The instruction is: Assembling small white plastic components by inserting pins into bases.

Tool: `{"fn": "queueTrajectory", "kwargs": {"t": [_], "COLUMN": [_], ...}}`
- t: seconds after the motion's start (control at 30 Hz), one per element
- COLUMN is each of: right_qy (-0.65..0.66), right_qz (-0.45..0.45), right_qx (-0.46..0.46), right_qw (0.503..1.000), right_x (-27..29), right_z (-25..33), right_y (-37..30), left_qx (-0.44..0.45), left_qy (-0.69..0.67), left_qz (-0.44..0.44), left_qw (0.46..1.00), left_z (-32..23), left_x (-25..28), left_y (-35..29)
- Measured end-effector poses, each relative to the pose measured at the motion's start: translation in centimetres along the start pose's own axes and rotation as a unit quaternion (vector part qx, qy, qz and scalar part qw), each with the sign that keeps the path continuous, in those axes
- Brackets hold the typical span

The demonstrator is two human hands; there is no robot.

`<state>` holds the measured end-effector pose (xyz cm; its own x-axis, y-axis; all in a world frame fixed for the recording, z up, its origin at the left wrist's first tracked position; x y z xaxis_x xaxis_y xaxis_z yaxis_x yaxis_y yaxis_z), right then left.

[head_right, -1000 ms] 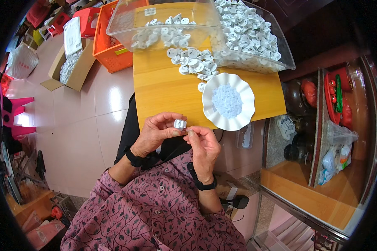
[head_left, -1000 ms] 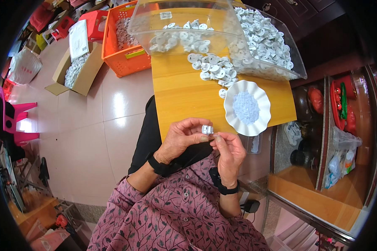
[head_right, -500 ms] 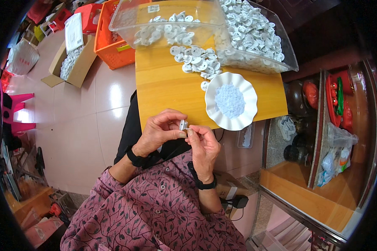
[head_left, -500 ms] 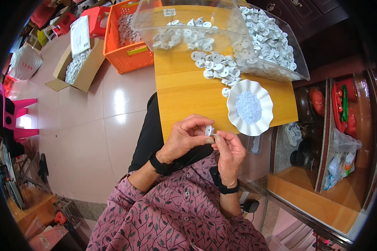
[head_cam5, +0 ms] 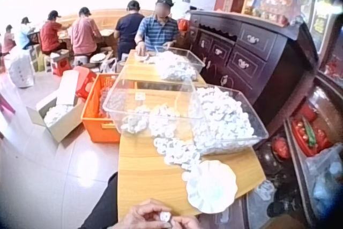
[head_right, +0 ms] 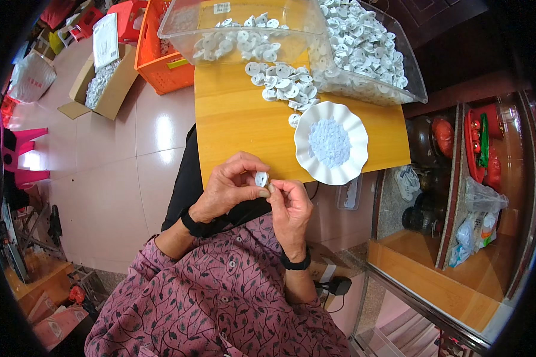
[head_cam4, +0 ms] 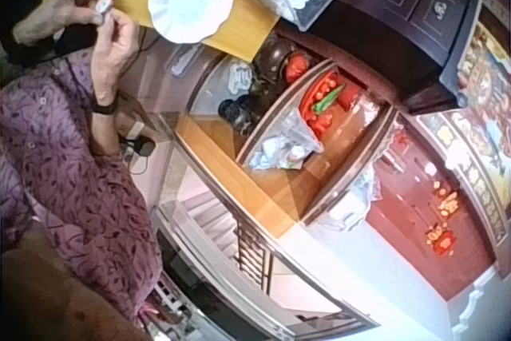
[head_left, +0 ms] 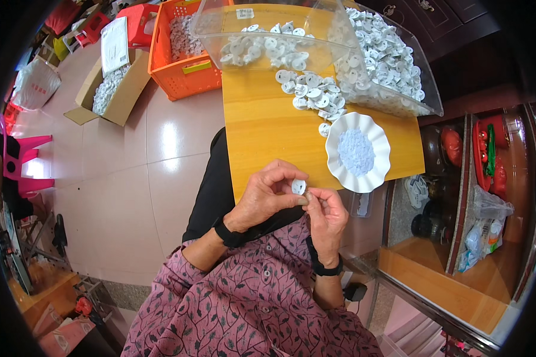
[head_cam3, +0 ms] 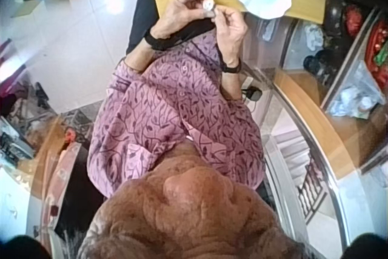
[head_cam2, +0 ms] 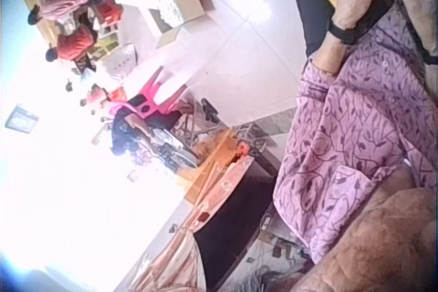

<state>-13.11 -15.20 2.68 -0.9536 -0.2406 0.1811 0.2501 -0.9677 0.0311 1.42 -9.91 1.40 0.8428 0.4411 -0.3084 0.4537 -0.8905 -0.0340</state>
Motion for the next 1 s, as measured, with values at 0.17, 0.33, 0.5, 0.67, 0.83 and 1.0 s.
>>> {"fn": "queueTrajectory", "kwargs": {"t": [0.17, 0.33, 0.5, 0.67, 0.83, 1.0], "right_qy": [0.044, 0.053, 0.054, 0.074, 0.073, 0.055], "right_qz": [0.002, 0.003, -0.002, 0.004, 0.0, -0.012], "right_qx": [-0.05, -0.068, -0.075, -0.076, -0.049, -0.055], "right_qw": [0.998, 0.996, 0.996, 0.994, 0.996, 0.997], "right_x": [-0.1, 0.0, 0.2, -0.1, -0.4, -0.4], "right_z": [0.4, 0.4, 0.7, 1.5, 1.8, 1.9], "right_y": [-0.1, -0.1, -0.1, -0.2, -0.1, 0.1], "left_qx": [-0.006, -0.012, 0.031, 0.104, 0.133, 0.091], "left_qy": [0.022, 0.036, -0.107, -0.154, -0.155, -0.124], "left_qz": [-0.004, -0.009, 0.013, 0.041, 0.042, -0.016], "left_qw": [1.0, 0.999, 0.994, 0.982, 0.978, 0.988], "left_z": [0.2, 0.2, 1.0, 1.7, 1.7, 1.3], "left_x": [0.1, 0.0, -0.5, -1.0, -1.5, -1.0], "left_y": [0.0, 0.0, 0.0, -0.3, -0.5, -0.3]}}
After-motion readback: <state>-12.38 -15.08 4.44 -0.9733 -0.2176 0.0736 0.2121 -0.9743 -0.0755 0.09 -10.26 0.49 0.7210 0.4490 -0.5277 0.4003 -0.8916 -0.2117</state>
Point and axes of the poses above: each hand's wrist, its own y-axis towards the middle knuckle, its own x-axis out of the back of the hand, z = x × y, the point moved 10 cm from there along y, towards the middle knuckle, and after that the axes turned 11 degrees about -z, right-handed, at the moved point
